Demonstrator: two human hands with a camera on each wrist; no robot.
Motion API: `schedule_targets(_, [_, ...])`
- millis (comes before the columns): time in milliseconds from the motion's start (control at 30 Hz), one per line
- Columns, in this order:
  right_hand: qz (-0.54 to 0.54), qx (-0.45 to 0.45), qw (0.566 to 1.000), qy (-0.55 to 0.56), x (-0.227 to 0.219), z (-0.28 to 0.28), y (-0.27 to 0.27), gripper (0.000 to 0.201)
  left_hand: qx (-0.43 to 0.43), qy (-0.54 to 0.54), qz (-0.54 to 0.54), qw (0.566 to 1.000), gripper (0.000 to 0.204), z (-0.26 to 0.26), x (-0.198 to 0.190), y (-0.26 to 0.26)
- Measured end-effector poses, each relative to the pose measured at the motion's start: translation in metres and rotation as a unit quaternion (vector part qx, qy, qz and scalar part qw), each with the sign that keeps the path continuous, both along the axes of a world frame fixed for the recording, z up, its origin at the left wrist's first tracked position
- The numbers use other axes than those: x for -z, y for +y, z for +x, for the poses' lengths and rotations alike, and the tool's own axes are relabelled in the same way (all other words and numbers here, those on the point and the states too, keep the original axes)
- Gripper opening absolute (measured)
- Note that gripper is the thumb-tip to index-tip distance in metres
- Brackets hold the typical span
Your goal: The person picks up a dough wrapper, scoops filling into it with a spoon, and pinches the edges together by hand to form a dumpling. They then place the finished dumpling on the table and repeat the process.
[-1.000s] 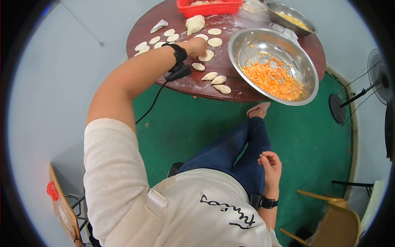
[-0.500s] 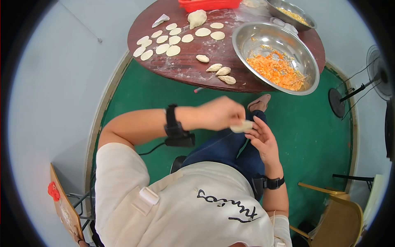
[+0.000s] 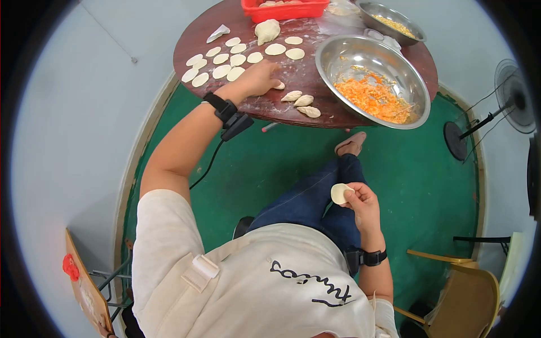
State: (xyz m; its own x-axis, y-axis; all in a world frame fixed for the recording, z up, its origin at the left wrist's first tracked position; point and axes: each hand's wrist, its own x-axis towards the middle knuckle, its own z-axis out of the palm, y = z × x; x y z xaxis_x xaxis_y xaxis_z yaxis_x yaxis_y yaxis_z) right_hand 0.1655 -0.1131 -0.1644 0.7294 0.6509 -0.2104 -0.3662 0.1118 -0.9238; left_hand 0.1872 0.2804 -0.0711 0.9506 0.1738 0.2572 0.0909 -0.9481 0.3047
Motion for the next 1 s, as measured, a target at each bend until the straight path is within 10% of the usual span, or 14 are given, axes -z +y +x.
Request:
schedule_targets(600, [0.007, -0.006, 0.999, 0.030, 0.014, -0.007, -0.003, 0.016, -0.029, 0.088, -0.085, 0.992, 0.025, -0.018, -0.004, -0.015])
schedule_targets(767, [0.010, -0.001, 1.000, 0.023, 0.006, -0.003, -0.004, 0.015, -0.032, -0.077, 0.032, 0.996, 0.030, -0.040, -0.027, -0.042])
schedule_targets(867, [-0.012, -0.011, 1.000, -0.016, -0.001, 0.004, -0.002, 0.014, 0.055, -0.012, -0.192, 0.980, 0.029, -0.057, -0.031, -0.095])
schedule_targets(1000, [-0.004, -0.030, 0.998, -0.061, -0.034, 0.010, 0.011, 0.014, 0.203, 0.163, -0.551, 0.793, 0.041, -0.068, 0.030, -0.173])
